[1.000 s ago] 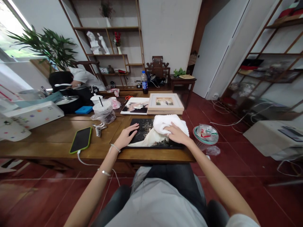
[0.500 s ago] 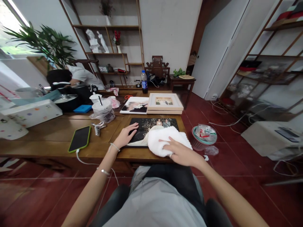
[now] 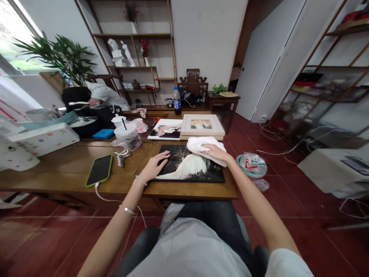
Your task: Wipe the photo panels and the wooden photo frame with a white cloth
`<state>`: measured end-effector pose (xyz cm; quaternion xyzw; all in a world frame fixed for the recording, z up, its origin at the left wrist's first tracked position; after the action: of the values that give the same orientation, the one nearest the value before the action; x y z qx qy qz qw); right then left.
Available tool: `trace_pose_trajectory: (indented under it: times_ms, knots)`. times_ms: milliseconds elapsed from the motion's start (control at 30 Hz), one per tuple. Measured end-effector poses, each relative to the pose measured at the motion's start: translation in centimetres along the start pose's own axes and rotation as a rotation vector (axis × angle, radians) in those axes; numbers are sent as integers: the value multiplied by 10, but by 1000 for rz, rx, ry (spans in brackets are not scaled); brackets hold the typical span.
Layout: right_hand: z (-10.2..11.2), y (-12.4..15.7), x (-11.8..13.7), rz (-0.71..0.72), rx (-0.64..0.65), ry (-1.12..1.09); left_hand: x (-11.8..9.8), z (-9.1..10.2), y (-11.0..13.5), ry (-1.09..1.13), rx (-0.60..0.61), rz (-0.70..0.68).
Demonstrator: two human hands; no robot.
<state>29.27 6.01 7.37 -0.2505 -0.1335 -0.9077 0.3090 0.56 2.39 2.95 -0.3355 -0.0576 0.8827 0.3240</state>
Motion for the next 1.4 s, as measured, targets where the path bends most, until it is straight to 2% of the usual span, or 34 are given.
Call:
trace_pose_trajectory:
  times_ms: [100,300,467,600,700,800,1000,1133,1267,1400]
  knots:
    - [-9,10,12,72,18,22,1,-1,0,2,4,-2]
    - [-35,62,52,-38,117,63,1,-2,-1,0,2,4]
    - [-61,103,89,48,135,108,-1,-1,-1,-9,-1,-5]
    - [-67,116,97,75,174,82,-1,-1,-1,-17,1,-9]
    - [-61,110,88,30,205,23,0,-1,-1,-11,-3,-10]
    - [-49,91,69,-31,149,6,-1,-1,-1,-12,-4,-11]
    - [-21,32,38,121,3,78,-2,0,-1,-9,0,-7]
    - [-8,3,22,92,-93,82,-1,1,-1,-3,5,-6]
    - [-8,-2,17,57,-144,88,-2,1,-1,2,-1,-4]
    - [-23,18,28,71,-121,130,-1,0,-1,3,-11,4]
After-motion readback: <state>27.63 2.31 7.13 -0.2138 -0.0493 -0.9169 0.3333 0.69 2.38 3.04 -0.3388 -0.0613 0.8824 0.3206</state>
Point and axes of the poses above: each hand's wrist, its own y-axis away from the middle knuckle, its own z-axis out of the back of the hand, x = y × z, the point moved 3 cm from there along -y, towards the middle knuckle, and after that the axes turned 14 degrees about x, right-handed, at the moved point
